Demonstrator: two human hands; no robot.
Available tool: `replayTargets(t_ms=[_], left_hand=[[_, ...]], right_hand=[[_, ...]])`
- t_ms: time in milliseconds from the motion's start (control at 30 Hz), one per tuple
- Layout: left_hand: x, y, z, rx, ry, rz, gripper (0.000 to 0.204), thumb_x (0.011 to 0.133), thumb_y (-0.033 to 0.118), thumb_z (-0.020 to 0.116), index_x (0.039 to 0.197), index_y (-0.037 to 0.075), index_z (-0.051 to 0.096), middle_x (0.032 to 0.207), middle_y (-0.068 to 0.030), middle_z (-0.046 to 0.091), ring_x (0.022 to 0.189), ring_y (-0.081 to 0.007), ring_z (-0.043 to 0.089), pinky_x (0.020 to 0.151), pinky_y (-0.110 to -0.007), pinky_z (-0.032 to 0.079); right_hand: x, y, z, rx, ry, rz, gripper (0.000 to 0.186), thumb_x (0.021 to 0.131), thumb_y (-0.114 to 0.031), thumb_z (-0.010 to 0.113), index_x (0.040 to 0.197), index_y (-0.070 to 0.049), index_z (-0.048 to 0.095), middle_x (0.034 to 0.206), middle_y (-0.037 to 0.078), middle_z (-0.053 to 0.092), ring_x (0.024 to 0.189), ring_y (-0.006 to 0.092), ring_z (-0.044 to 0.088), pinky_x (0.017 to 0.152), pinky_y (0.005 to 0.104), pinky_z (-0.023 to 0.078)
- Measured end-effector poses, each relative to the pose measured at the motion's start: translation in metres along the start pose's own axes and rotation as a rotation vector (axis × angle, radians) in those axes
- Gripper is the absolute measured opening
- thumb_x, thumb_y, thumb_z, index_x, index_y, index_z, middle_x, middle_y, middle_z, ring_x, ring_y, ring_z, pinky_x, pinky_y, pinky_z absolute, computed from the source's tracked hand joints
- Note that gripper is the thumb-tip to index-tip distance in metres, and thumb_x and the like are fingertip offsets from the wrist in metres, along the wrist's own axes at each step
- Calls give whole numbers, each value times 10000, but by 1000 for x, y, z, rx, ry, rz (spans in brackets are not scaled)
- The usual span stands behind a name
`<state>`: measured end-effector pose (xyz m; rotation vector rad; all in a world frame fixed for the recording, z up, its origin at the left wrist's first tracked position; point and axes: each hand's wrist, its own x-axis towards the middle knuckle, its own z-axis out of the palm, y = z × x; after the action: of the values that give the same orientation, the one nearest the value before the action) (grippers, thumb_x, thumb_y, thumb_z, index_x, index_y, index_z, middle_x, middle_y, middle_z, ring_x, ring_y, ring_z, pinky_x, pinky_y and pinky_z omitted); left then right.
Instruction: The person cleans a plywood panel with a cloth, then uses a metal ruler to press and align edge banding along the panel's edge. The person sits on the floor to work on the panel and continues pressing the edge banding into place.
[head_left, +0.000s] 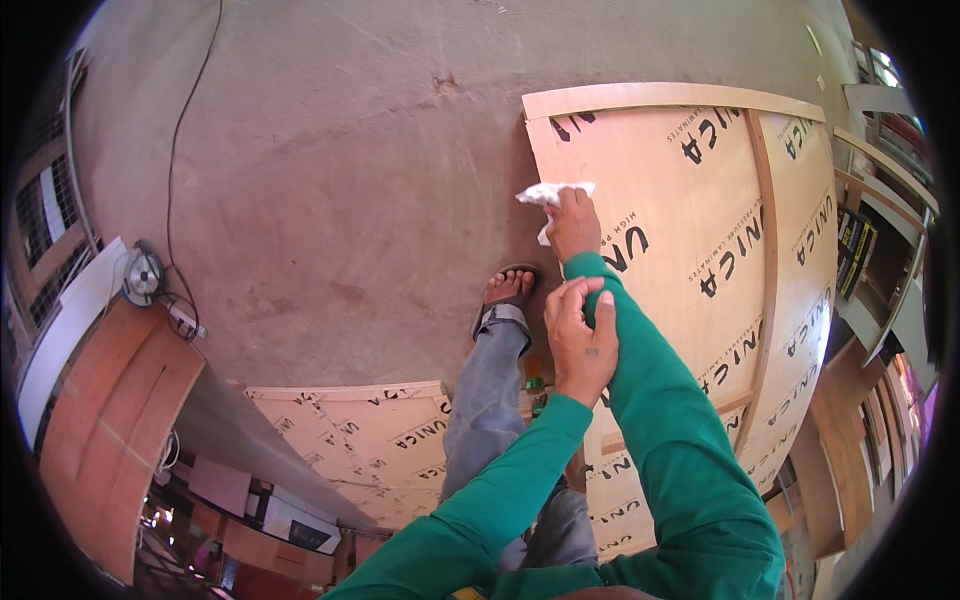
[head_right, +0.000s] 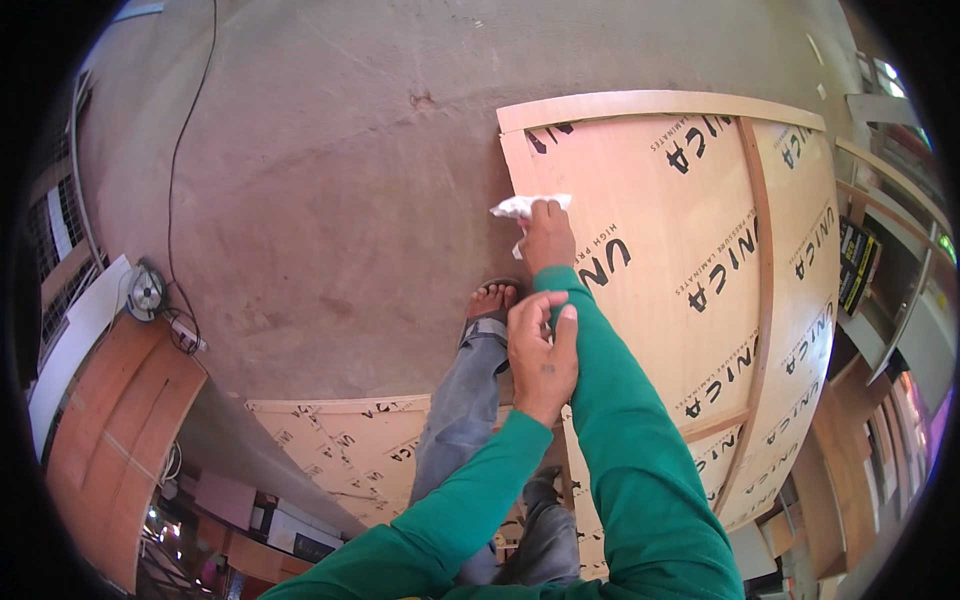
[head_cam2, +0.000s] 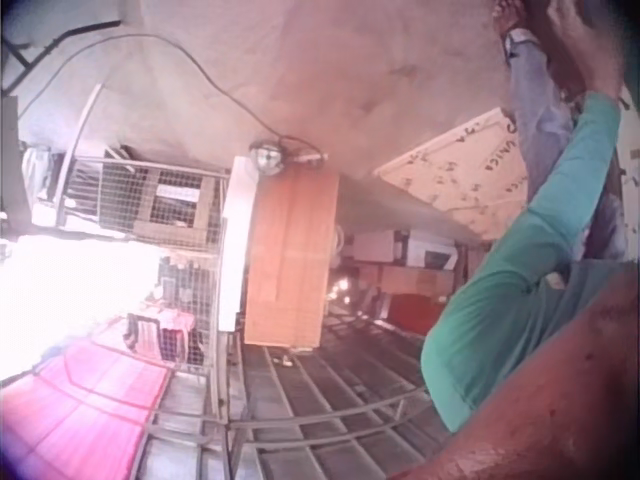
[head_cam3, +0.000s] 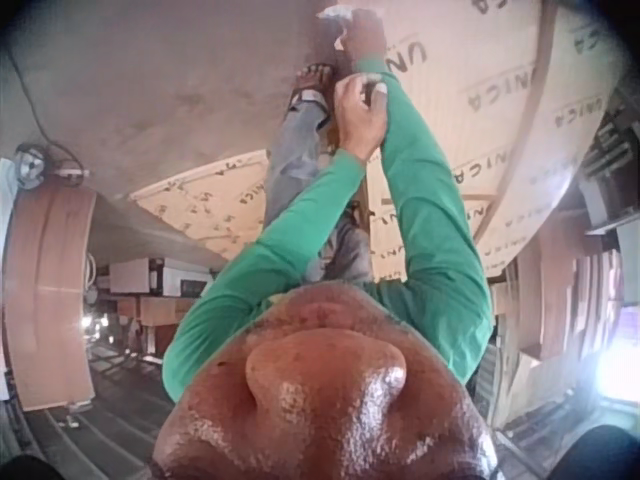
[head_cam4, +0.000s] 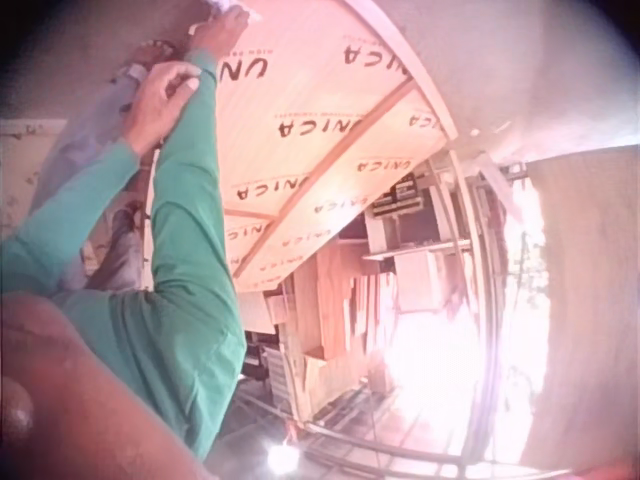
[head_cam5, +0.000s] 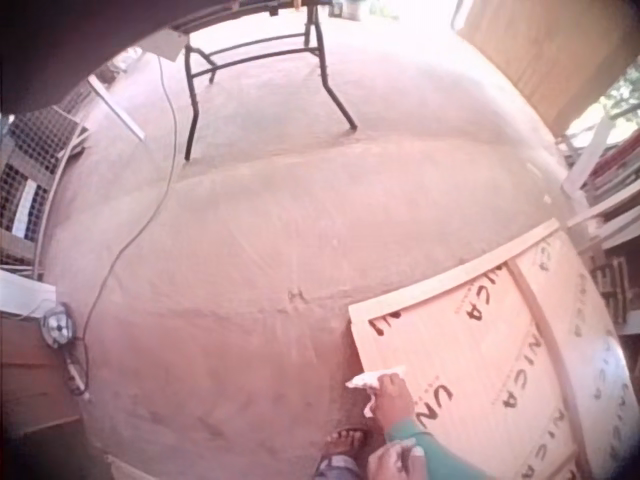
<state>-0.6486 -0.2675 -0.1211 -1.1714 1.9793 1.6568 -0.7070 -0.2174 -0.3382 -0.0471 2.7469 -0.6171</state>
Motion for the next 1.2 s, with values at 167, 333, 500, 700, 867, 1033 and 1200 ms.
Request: replayTargets(t_ms=[167, 333, 500, 700, 867, 1033, 1200], left_hand=[[30, 19, -8, -124, 45, -40, 258, 1053, 206, 716, 1254, 45, 725, 1361, -130, 640, 1219, -266, 617, 979, -376, 529], [46, 34, -15, -49, 38, -42, 296, 1066, 215, 709, 1303, 38, 697, 1387, -136, 625, 1256, -281, 618, 1043, -417, 530], [52, 34, -17, -68, 35, -36, 312, 1078, 234, 702, 1312, 27, 688, 1388, -145, 613, 1234, -274, 631, 1040, -411, 547], [41, 32, -10, -52, 37, -62, 331, 1100, 244, 677, 1323, 0, 666, 1390, -158, 592, 1195, -273, 650, 1021, -405, 561], [20, 28, -1, -93, 79, -51, 355, 1104, 272, 653, 1353, 20, 642, 1489, -154, 531, 1298, -275, 589, 1063, -429, 534], [-12, 29, 15, -76, 80, 31, 344, 1091, 268, 663, 1339, 29, 654, 1499, -148, 545, 1305, -281, 578, 1075, -435, 509], [-38, 8, 30, -34, 54, 76, 323, 1076, 247, 681, 1316, 30, 674, 1455, -134, 566, 1239, -257, 600, 1045, -416, 517]], right_hand=[[59, -10, 10, -36, -24, 30, 272, 874, -99, 819, 1051, -46, 620, 1116, 177, 658, 1044, 400, 680, 877, 514, 588], [112, -26, 15, -56, -58, 87, 307, 865, -105, 837, 1096, -42, 645, 1160, 165, 668, 1089, 382, 698, 918, 499, 609], [141, -25, 18, -28, -46, 46, 291, 876, -144, 840, 1080, -32, 664, 1186, 182, 669, 1104, 380, 699, 929, 488, 608], [152, -17, 37, 72, 62, 22, 268, 953, -209, 786, 1073, -20, 638, 1138, 197, 661, 1103, 389, 675, 945, 503, 563], [125, -14, 24, 145, 136, -58, 235, 967, -215, 786, 1076, -63, 643, 1080, 168, 672, 1050, 397, 686, 903, 512, 570], [52, 9, 14, 205, 179, -64, 206, 953, -197, 787, 1036, -62, 656, 1084, 161, 672, 1028, 382, 690, 873, 505, 579], [-65, 19, -19, 270, 124, 49, 177, 970, -144, 768, 1088, -52, 673, 1131, 156, 674, 1038, 385, 702, 883, 453, 599]])
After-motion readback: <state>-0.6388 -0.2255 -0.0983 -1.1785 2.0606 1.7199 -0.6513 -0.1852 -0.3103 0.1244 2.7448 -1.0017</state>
